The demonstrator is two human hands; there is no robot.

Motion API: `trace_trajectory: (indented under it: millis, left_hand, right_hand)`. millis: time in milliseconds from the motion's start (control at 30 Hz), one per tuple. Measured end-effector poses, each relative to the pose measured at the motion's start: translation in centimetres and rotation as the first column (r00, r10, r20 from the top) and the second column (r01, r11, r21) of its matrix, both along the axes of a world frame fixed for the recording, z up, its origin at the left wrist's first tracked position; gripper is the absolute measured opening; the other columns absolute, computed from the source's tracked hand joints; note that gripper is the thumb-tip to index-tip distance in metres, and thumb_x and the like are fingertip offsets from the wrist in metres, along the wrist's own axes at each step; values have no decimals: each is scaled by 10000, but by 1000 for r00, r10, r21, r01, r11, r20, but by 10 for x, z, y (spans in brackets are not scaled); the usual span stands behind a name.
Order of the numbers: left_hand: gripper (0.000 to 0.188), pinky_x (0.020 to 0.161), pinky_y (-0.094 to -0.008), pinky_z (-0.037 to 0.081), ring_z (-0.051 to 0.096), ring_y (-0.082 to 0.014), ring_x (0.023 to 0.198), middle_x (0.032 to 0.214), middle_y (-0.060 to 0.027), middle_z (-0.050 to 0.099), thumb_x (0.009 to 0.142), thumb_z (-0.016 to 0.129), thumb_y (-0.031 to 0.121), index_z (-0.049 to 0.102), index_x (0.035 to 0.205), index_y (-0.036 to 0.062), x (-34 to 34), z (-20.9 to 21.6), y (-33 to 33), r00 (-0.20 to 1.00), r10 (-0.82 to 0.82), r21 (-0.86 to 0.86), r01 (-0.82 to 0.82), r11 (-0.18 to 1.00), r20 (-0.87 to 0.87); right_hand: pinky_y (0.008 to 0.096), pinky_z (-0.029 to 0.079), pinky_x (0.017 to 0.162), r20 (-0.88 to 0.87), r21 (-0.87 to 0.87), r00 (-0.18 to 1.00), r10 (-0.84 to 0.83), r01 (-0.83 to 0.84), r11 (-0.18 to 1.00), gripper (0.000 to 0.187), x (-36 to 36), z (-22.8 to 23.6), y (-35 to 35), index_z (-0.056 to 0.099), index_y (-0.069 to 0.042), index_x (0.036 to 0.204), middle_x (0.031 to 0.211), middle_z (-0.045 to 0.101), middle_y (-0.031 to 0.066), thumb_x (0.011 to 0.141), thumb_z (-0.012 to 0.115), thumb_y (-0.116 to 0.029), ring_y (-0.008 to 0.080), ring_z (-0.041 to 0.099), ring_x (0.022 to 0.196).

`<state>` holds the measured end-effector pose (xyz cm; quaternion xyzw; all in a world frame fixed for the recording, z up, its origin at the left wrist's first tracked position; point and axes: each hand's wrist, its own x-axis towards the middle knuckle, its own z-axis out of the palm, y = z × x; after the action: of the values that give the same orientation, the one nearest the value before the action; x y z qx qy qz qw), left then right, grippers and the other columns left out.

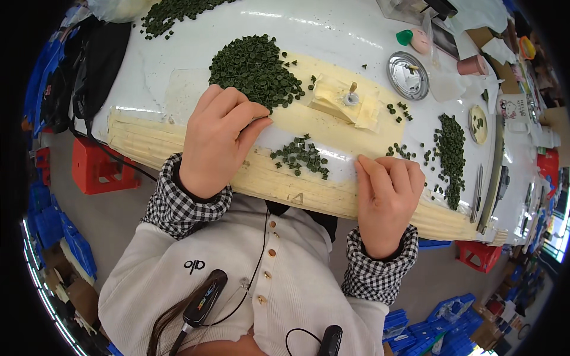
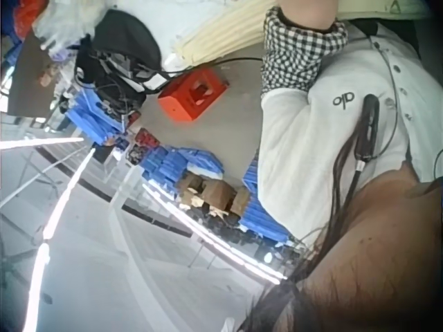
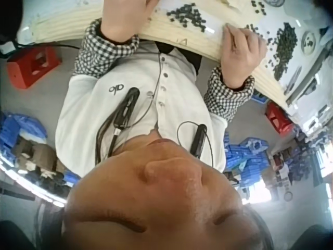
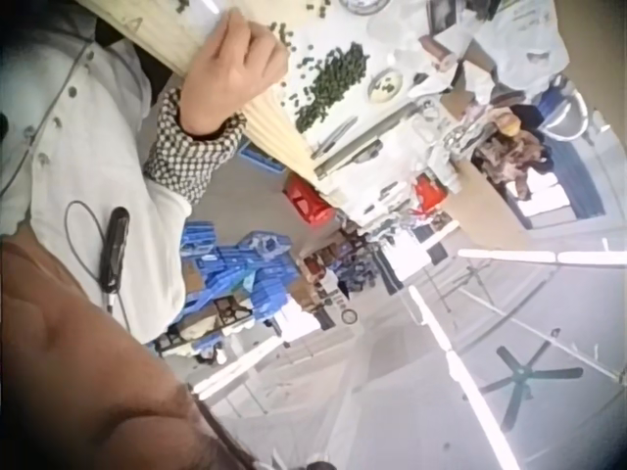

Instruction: The person is sorting small green plastic toy components at a workbench.

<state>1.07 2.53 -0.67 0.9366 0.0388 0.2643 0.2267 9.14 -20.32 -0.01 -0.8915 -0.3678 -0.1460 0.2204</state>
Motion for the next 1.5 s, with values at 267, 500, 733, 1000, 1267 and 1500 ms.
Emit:
trace_trajectory:
  millis: [267, 500, 733, 1000, 1267, 1500]
  left_hand:
    - [112, 638, -293, 442, 528, -199, 721, 803, -50, 585, 752, 711, 16, 620, 816, 31, -2, 7, 0, 999, -30, -67, 33, 997, 41]
    - [119, 690, -234, 493, 596, -101, 735, 885, -77, 667, 891, 622, 49, 616, 998, -2, -12, 18, -16, 966, -244, -929, 162, 334, 81]
    - [210, 732, -223, 475, 580, -87, 804, 950, -77, 661, 959, 543, 135, 594, 1111, 0, -9, 2, -17, 884, -429, -964, 77, -254, 183]
    - [222, 776, -248, 498, 609, -116, 875, 990, -91, 662, 953, 527, 68, 571, 1158, -5, -10, 1, -20, 897, -396, -932, 48, -359, 198]
    - [218, 769, -252, 500, 610, -124, 861, 970, -99, 669, 935, 557, 62, 582, 1139, -9, -11, 0, -21, 898, -389, -951, 90, -295, 206]
    - [181, 747, -259, 504, 606, -123, 819, 946, -100, 672, 915, 594, 66, 613, 1078, -12, -11, 1, -26, 917, -374, -984, 86, -153, 139]
  right_hand:
    - [296, 439, 645, -168, 214, 986, 18, 19, 977, 113, -2, -2, 1, 597, 11, 837, 797, 590, 96, 768, 682, 39, 228, 548, 702]
    - [238, 464, 652, -463, 576, 850, 252, 73, 814, 105, -17, 3, 20, 618, 34, 887, 816, 624, 86, 799, 671, 55, 130, 572, 686]
    - [248, 510, 753, -687, 709, 498, 528, 300, 638, 132, -21, 11, 31, 632, 60, 965, 873, 649, 85, 840, 609, 92, 147, 640, 808]
    - [286, 537, 824, -595, 783, 493, 635, 176, 597, 175, -15, -1, 33, 624, 79, 1033, 960, 670, 140, 862, 588, 87, 193, 666, 911]
    - [264, 537, 773, -663, 749, 364, 654, 352, 562, 142, -21, 3, 38, 601, 57, 1022, 944, 678, 120, 882, 593, 42, 146, 652, 820]
    - [242, 514, 768, -617, 785, 366, 697, 348, 512, 117, -21, 0, 42, 596, 49, 1001, 926, 676, 107, 885, 594, 34, 119, 629, 823]
